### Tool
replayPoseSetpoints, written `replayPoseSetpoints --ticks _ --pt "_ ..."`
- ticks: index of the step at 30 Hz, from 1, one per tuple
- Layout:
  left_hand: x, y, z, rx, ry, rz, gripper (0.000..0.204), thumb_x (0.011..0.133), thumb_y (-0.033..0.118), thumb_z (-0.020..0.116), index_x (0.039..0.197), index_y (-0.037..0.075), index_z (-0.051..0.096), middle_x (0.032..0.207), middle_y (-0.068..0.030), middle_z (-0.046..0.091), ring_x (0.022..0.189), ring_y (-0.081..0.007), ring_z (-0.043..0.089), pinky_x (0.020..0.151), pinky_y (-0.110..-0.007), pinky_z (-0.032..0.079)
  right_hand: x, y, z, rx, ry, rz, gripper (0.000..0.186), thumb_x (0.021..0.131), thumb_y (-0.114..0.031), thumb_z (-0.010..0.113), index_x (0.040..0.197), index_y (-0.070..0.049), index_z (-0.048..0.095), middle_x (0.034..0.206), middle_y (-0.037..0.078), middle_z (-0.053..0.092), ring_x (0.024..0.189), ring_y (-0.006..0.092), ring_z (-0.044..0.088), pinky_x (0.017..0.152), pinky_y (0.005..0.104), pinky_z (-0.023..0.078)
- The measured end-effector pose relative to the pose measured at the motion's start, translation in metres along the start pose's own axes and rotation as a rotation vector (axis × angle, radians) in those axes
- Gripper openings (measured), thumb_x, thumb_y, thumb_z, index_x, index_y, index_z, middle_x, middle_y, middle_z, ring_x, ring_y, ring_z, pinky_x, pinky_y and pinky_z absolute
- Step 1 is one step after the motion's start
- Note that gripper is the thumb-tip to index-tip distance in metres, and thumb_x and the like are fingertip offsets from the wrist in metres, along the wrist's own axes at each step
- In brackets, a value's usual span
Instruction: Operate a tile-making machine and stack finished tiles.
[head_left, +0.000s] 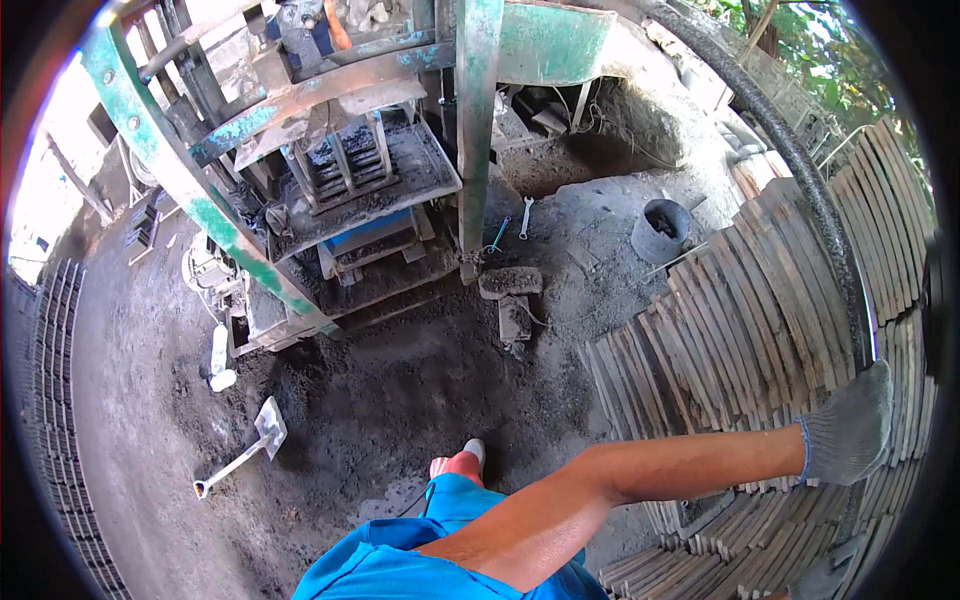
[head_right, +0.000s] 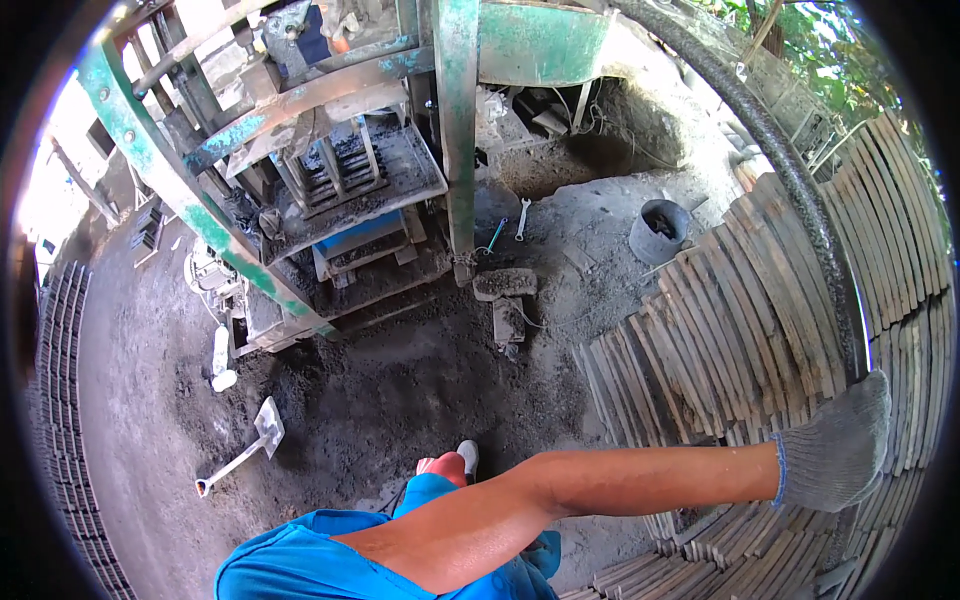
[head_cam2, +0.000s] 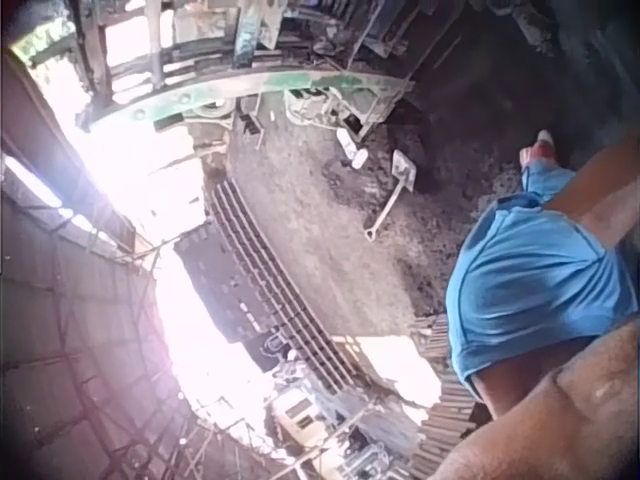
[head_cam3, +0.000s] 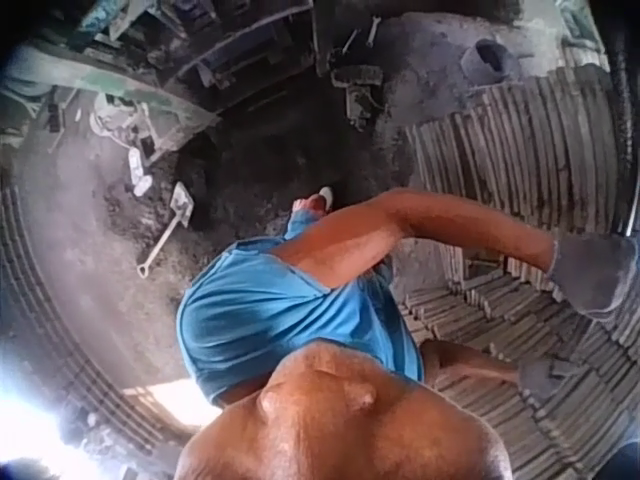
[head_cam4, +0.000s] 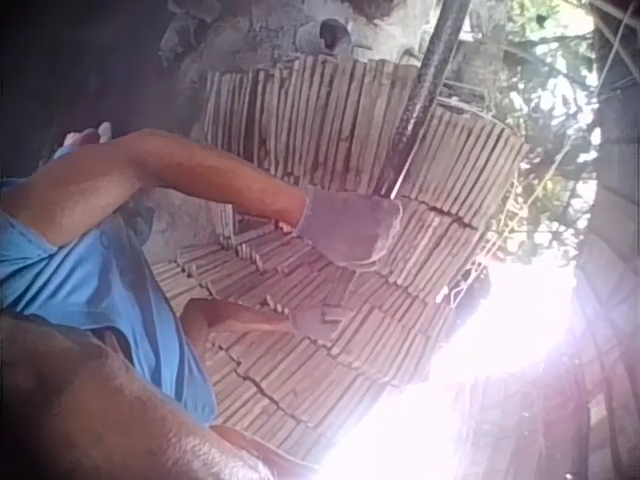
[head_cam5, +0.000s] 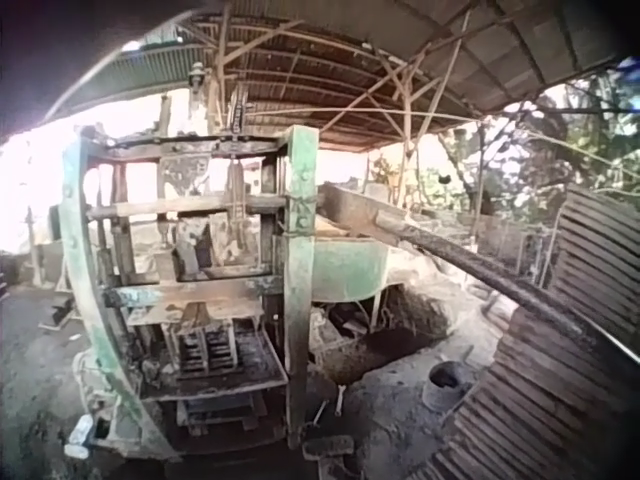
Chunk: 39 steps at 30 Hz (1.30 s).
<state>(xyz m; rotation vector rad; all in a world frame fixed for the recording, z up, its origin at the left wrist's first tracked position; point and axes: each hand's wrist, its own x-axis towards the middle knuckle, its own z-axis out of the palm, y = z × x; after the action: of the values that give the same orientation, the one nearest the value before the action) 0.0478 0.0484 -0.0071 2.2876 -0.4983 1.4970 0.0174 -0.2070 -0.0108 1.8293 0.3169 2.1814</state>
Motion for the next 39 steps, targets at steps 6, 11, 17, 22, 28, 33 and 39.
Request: replayPoseSetpoints --ticks 6,11,17,22,28,33,39 --pt "-0.001 -0.006 -0.021 -0.124 0.126 0.013 0.046 0.078 0.029 0.059 0.092 -0.013 0.073 0.098 -0.0378 0.065 0.099 -0.0527 0.061 0.108 -0.071 0.033 -0.027 0.038 0.019 -0.059 -0.055 -0.069 0.032 0.095 -0.042 0.069 0.075 -0.017 0.071 0.059 0.01 0.054 0.048 0.0312 0.051 0.047 0.0464 0.038" --pt "-0.002 -0.007 -0.032 -0.101 0.157 0.026 0.041 0.08 0.027 0.058 0.086 -0.01 0.073 0.088 -0.0331 0.066 0.089 -0.048 0.062 0.105 -0.071 0.035 -0.037 0.048 0.022 0.06 -0.158 -0.039 0.036 0.096 -0.037 0.068 0.071 -0.012 0.066 0.059 0.011 0.054 0.048 0.0317 0.05 0.046 0.0463 0.038" --pt "-0.003 -0.01 -0.036 -0.068 0.151 0.051 0.038 0.08 0.025 0.059 0.085 -0.01 0.073 0.083 -0.029 0.066 0.084 -0.0448 0.062 0.103 -0.071 0.036 -0.036 0.051 0.015 0.054 -0.415 0.17 0.031 0.098 -0.038 0.062 0.083 -0.01 0.064 0.076 0.01 0.058 0.062 0.0303 0.052 0.057 0.0434 0.04" --pt "-0.004 -0.009 -0.027 -0.028 0.069 0.072 0.041 0.08 0.025 0.057 0.089 -0.013 0.072 0.09 -0.0329 0.065 0.087 -0.0472 0.062 0.105 -0.072 0.036 -0.04 0.056 0.013 0.088 -0.54 0.178 0.031 0.102 -0.038 0.049 0.11 -0.011 0.061 0.104 0.01 0.06 0.089 0.0295 0.057 0.077 0.0396 0.044" --pt "-0.003 -0.007 -0.02 0.015 0.137 0.062 0.044 0.08 0.025 0.055 0.092 -0.015 0.07 0.09 -0.0336 0.065 0.089 -0.0482 0.062 0.103 -0.07 0.038 -0.053 0.062 0.018 0.145 -0.698 0.194 0.05 0.108 -0.039 0.032 0.141 -0.011 0.058 0.138 0.01 0.063 0.121 0.0285 0.063 0.102 0.0351 0.049" --pt "-0.002 -0.005 -0.021 -0.002 0.072 0.048 0.044 0.081 0.026 0.054 0.09 -0.014 0.07 0.09 -0.0345 0.065 0.089 -0.0478 0.063 0.103 -0.068 0.04 -0.081 0.101 0.038 0.171 -0.753 0.462 0.05 0.108 -0.04 0.036 0.14 -0.009 0.059 0.136 0.012 0.064 0.122 0.0287 0.063 0.102 0.036 0.048" --pt "-0.003 -0.008 -0.03 0.034 0.052 0.063 0.043 0.082 0.025 0.055 0.09 -0.014 0.07 0.09 -0.0333 0.066 0.087 -0.0471 0.063 0.102 -0.067 0.042 -0.077 0.089 0.036 0.186 -0.752 0.472 0.05 0.108 -0.04 0.036 0.14 -0.009 0.059 0.136 0.012 0.064 0.123 0.0282 0.062 0.103 0.0357 0.048"
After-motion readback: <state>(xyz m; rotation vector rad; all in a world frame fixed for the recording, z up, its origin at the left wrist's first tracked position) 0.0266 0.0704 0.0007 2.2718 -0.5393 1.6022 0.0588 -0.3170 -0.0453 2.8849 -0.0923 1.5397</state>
